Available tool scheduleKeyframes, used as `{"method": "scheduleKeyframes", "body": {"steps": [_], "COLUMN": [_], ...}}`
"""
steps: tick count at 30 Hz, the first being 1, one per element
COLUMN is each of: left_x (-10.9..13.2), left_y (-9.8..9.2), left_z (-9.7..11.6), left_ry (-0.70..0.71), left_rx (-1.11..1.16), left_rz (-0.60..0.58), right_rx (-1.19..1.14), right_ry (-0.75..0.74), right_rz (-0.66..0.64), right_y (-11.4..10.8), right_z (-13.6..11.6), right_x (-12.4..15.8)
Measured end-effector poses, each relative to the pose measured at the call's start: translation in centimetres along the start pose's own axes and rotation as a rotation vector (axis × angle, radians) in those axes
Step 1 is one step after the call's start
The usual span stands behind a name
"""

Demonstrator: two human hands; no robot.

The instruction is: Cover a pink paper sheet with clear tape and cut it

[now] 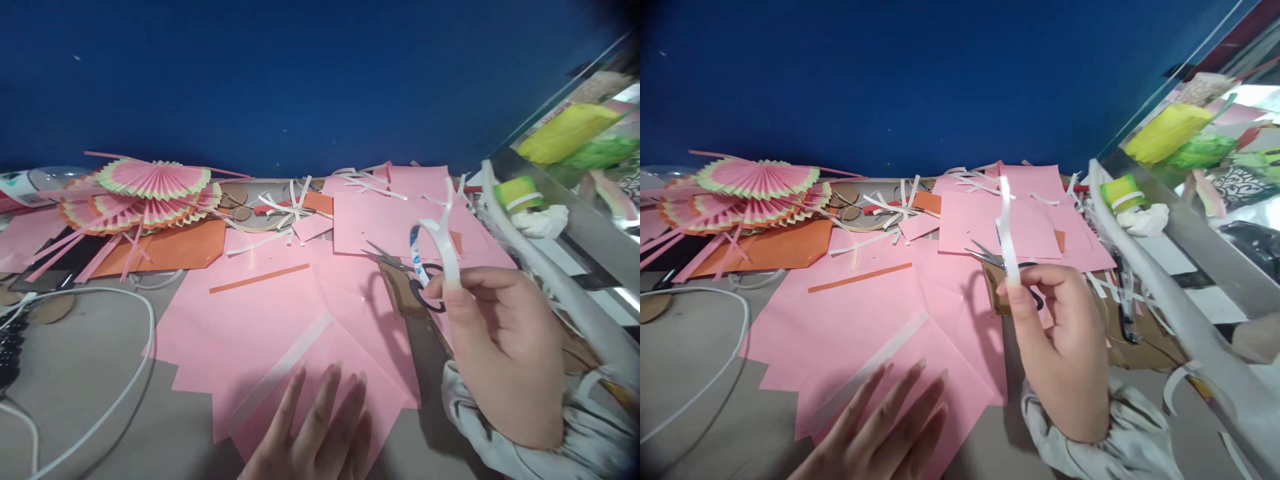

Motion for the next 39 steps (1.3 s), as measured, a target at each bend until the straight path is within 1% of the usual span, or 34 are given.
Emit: {"method": "scheduleKeyframes", "body": {"steps": [1,2,3,5,6,7,8,9,10,12,13,14,15,16,18,19,20,21,23,28,30,33,35,39], "left_x": [0.5,0.9,1.1,1.0,0.8,0.5,0.1,-0.3,-0.7,-1.5,-1.8,-2.2,-2.4,-2.5,-2.4,-2.2,-2.1,-2.1,-2.0,-1.8,-1.7,-1.2,-1.0,-1.3], "left_y": [0.2,0.5,1.2,2.6,3.1,3.3,3.2,3.0,2.4,1.2,0.3,-0.9,-1.9,-2.6,-3.2,-3.4,-3.2,-3.0,-2.4,-1.4,-1.5,-1.8,-1.6,-0.9], "left_z": [0.2,0.5,0.8,1.3,1.4,1.2,0.7,-0.1,-0.7,-1.7,-2.6,-4.0,-6.2,-8.0,-11.8,-13.3,-14.4,-14.9,-15.3,-14.6,-14.8,-15.6,-15.9,-15.3], "left_ry": [-0.067,-0.101,-0.108,-0.037,0.011,0.044,0.048,0.023,0.021,0.037,0.023,-0.027,-0.152,-0.237,-0.400,-0.445,-0.466,-0.456,-0.429,-0.412,-0.438,-0.509,-0.532,-0.465], "left_rx": [-0.016,-0.031,-0.015,0.023,0.048,0.075,0.121,0.165,0.197,0.279,0.313,0.370,0.388,0.355,0.182,0.118,0.111,0.134,0.192,0.269,0.281,0.233,0.205,0.262], "left_rz": [0.031,0.052,0.041,-0.020,-0.049,-0.056,-0.047,-0.037,-0.004,0.007,0.026,0.071,0.106,0.100,0.001,-0.037,-0.092,-0.127,-0.171,-0.210,-0.189,-0.156,-0.166,-0.227], "right_rx": [0.022,0.057,0.096,0.147,0.151,0.144,0.131,0.123,0.122,0.130,0.138,0.148,0.159,0.174,0.194,0.200,0.202,0.202,0.204,0.208,0.211,0.209,0.208,0.198], "right_ry": [-0.081,-0.171,-0.265,-0.428,-0.480,-0.511,-0.526,-0.526,-0.521,-0.520,-0.531,-0.550,-0.575,-0.601,-0.639,-0.651,-0.661,-0.670,-0.686,-0.689,-0.684,-0.689,-0.697,-0.704], "right_rz": [0.035,0.039,0.015,-0.066,-0.105,-0.144,-0.176,-0.210,-0.243,-0.289,-0.308,-0.323,-0.334,-0.341,-0.340,-0.336,-0.332,-0.331,-0.335,-0.344,-0.349,-0.349,-0.347,-0.357], "right_y": [-0.2,0.1,0.6,1.9,2.4,2.9,3.3,3.6,3.9,4.4,4.6,4.8,4.9,4.9,5.0,5.0,4.9,5.0,5.0,5.1,5.2,5.2,5.1,5.1], "right_z": [-0.7,-1.4,-2.2,-3.6,-4.1,-4.4,-4.6,-4.6,-4.6,-4.4,-4.4,-4.4,-4.4,-4.4,-4.5,-4.6,-4.6,-4.7,-4.8,-4.7,-4.7,-4.7,-4.8,-5.0], "right_x": [0.2,0.4,0.8,1.6,1.9,2.2,2.3,2.4,2.5,2.5,2.6,2.6,2.7,2.8,2.9,2.9,3.0,3.0,3.2,3.2,3.2,3.2,3.2,3.3]}}
Point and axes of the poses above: each hand's wrist, its own x-axis away from the middle knuckle, its own y-axis out of the palm, z = x × y, the point moved 9 cm from there along -x, towards the middle knuckle, and after that the axes turned 3 degrees about z, right-handed, at the moved point
